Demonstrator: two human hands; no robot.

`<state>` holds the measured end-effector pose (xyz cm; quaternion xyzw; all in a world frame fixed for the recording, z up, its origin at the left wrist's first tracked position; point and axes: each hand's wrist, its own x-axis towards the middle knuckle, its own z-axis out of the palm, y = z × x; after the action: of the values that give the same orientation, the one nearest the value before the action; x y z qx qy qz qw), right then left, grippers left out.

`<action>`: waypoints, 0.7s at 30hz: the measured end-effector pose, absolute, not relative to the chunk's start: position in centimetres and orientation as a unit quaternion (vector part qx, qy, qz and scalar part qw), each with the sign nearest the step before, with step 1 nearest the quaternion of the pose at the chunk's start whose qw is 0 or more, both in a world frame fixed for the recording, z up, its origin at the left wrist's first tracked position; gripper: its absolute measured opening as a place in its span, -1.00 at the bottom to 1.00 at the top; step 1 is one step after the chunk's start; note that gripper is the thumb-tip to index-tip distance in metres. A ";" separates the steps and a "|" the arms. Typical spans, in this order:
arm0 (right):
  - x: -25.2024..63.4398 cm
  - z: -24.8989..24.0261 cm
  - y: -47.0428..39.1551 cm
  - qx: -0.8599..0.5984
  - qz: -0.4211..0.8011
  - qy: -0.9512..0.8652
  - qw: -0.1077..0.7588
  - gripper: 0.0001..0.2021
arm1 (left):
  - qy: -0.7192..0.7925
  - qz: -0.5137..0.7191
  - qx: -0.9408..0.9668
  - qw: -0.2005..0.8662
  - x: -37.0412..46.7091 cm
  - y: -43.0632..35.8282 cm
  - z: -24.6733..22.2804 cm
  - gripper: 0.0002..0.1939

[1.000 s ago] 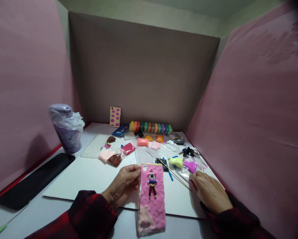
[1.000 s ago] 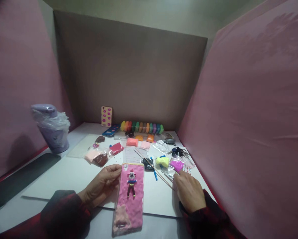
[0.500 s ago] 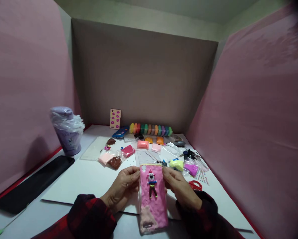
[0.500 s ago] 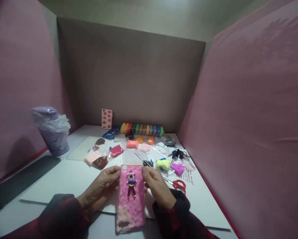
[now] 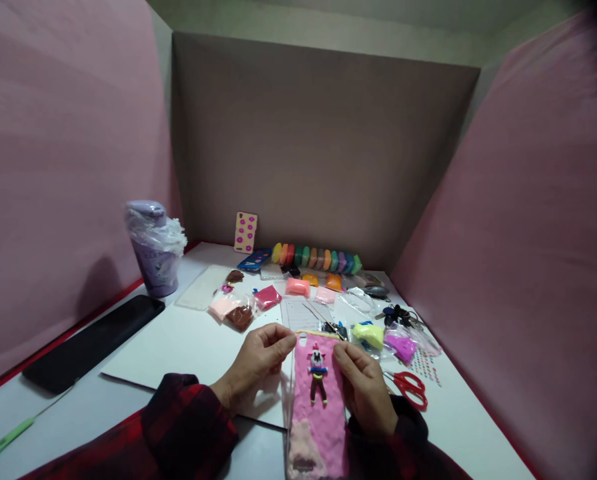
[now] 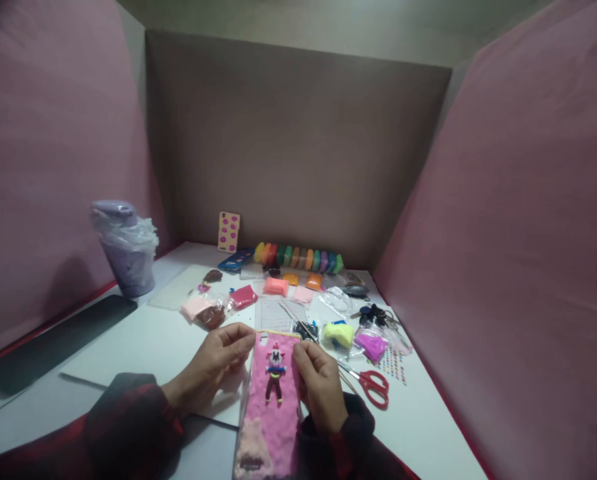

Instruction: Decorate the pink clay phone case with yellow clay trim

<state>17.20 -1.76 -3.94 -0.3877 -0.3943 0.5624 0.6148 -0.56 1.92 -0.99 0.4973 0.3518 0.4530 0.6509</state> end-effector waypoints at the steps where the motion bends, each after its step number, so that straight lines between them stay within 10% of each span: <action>1: 17.1 -4.0 -1.7 -0.390 0.557 -0.395 0.617 -0.70 | 0.358 0.451 0.503 0.644 -0.5 1.9 -1.0 -0.67; 21: 16.7 -3.4 -1.9 -0.412 0.536 -0.419 0.605 -0.67 | 0.348 0.451 0.444 0.692 -0.1 1.8 -1.0 -0.66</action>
<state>16.75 -1.87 -3.40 -0.4124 -0.4192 0.5363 0.6055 -0.12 1.75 -0.96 0.4441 0.3482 0.4508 0.6916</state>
